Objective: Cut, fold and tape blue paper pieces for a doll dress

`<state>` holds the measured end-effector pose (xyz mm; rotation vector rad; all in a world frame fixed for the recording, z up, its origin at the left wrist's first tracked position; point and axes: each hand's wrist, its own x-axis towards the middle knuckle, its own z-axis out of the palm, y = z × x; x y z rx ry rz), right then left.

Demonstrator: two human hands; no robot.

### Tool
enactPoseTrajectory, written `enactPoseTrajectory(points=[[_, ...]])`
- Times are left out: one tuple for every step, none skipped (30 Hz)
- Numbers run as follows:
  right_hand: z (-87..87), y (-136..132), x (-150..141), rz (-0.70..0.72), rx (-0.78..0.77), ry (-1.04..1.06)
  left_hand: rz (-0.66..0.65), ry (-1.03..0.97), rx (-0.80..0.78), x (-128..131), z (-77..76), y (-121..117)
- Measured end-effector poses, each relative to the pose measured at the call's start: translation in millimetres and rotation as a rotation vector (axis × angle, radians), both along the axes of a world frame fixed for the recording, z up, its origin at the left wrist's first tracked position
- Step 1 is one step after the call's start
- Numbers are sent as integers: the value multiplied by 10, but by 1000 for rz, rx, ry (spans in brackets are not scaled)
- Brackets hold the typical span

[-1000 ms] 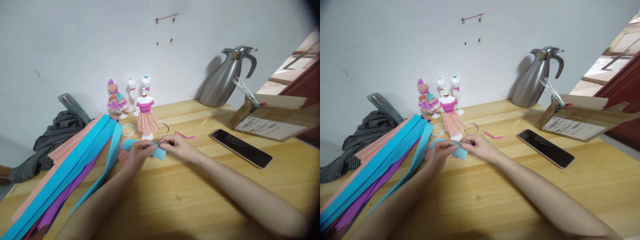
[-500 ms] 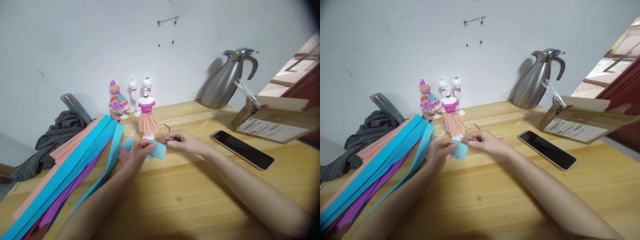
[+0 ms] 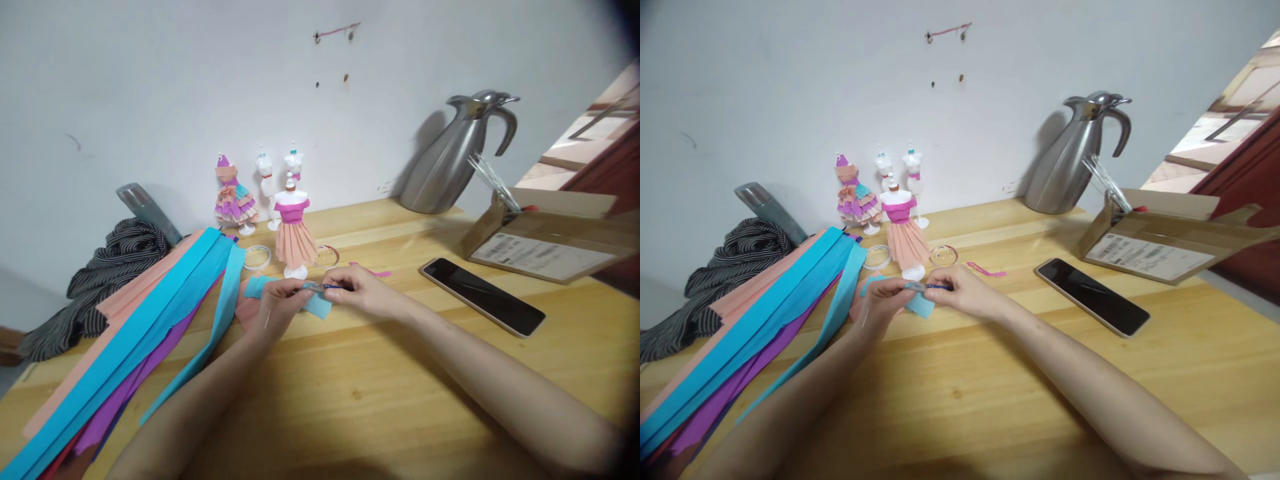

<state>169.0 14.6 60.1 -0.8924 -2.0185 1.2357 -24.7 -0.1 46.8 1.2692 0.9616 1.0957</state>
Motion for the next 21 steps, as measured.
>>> enactPoseTrajectory(points=[[-1, 4, 4, 4, -4, 1, -1, 10, 11, 1, 5, -2], [1, 9, 11, 8, -13, 10, -5, 18, 20, 2, 10, -3], [6, 15, 19, 9, -24, 25, -14, 24, 23, 2, 13, -3], [12, 22, 28, -1, -33, 50, -21, 26, 25, 2, 15, -2], [20, 28, 38, -23, -40, 82, -24, 28, 29, 2, 16, -1], [28, 34, 45, -55, -45, 116, -23, 33, 38, 3, 16, -1], [33, 39, 48, -92, -48, 151, -18, 41, 53, 4, 16, -1], [34, 41, 46, -122, -52, 180, -13, 49, 75, 5, 15, -2], [31, 40, 38, -141, -60, 201, -12, 53, 102, 6, 15, -4], [23, 35, 23, -151, -71, 213, -18, 58, 131, 8, 14, -6], [11, 28, 2, -153, -83, 215, -30, 66, 159, 8, 12, -9], [-3, 18, -22, -154, -92, 212, -43, 75, 186, 8, 10, -12], [-16, 6, -46, -157, -97, 206, -55, 89, 210, 7, 7, -14], [-27, -8, -70, -164, -94, 201, -62, 108, 229, 4, 3, -16], [-32, -22, -89, -176, -78, 197, -66, 129, 240, 2, -1, -16], [-31, -35, -102, -185, -48, 190, -67, 144, 241, 0, -5, -17], [-22, -48, -109, -194, -7, 172, -70, 151, 232, -1, -6, -17], [-6, -58, -109, -197, 42, 143, -78, 151, 213, 0, -6, -17], [16, -65, -103, -194, 89, 105, -89, 142, 178, 2, -3, -17], [42, -67, -89, -191, 130, 67, -101, 127, 136, 5, 2, -17], [70, -64, -69, -193, 162, 33, -108, 110, 94, 10, 8, -17]])
